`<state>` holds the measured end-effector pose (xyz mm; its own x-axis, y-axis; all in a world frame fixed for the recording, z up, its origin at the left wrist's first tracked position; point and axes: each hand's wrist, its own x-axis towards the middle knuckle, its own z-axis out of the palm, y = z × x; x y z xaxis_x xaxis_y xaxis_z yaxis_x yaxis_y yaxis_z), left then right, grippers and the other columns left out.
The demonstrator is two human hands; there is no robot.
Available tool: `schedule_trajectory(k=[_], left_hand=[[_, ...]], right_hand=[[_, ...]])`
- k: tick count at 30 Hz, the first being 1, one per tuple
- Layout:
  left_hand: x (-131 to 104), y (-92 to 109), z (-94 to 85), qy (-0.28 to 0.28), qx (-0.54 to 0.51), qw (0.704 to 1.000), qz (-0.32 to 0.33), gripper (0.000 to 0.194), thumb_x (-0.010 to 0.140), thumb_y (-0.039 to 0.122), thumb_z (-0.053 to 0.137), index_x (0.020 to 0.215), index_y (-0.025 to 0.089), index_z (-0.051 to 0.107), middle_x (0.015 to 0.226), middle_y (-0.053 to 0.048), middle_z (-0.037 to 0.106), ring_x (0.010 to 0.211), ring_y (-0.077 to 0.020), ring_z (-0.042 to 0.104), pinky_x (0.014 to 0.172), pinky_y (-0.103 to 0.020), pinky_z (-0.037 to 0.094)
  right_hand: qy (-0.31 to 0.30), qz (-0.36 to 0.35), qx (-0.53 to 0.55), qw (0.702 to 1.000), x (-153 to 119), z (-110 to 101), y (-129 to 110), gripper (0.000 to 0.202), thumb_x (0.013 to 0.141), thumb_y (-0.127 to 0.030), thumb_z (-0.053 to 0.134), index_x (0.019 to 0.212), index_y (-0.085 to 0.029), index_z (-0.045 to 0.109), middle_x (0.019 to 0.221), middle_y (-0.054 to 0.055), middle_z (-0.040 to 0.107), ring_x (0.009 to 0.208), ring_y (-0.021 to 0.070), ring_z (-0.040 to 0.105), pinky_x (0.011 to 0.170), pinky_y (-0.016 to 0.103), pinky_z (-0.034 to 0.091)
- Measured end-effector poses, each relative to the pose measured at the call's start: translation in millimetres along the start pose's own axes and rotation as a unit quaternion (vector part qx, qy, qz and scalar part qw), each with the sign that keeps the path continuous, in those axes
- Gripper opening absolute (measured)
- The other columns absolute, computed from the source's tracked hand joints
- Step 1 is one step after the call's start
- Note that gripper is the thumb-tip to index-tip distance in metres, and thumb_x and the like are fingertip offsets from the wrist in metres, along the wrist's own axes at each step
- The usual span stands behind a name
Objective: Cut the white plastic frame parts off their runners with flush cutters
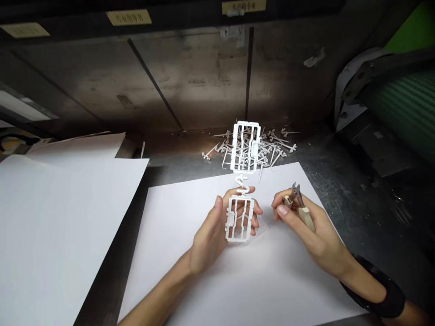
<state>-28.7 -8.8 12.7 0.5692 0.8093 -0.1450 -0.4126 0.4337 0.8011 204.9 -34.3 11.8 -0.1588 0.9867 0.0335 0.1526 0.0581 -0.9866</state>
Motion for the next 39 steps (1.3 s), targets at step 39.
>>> schedule_trajectory(k=[39], left_hand=[[3.3,14.3,-0.3,0.052,0.326,0.941,0.077,0.024,0.112,0.041,0.063,0.108,0.017,0.066,0.099,-0.007,0.077,0.075,-0.0171,0.070,0.067,-0.025,0.056]], right_hand=[[-0.115,0.115,-0.225,0.961,2.6,-14.4,-15.0,0.019,0.105,-0.035,0.064,0.091,-0.023,0.063,0.072,-0.006,0.054,0.065,0.0155,0.044,0.058,0.030,0.034]])
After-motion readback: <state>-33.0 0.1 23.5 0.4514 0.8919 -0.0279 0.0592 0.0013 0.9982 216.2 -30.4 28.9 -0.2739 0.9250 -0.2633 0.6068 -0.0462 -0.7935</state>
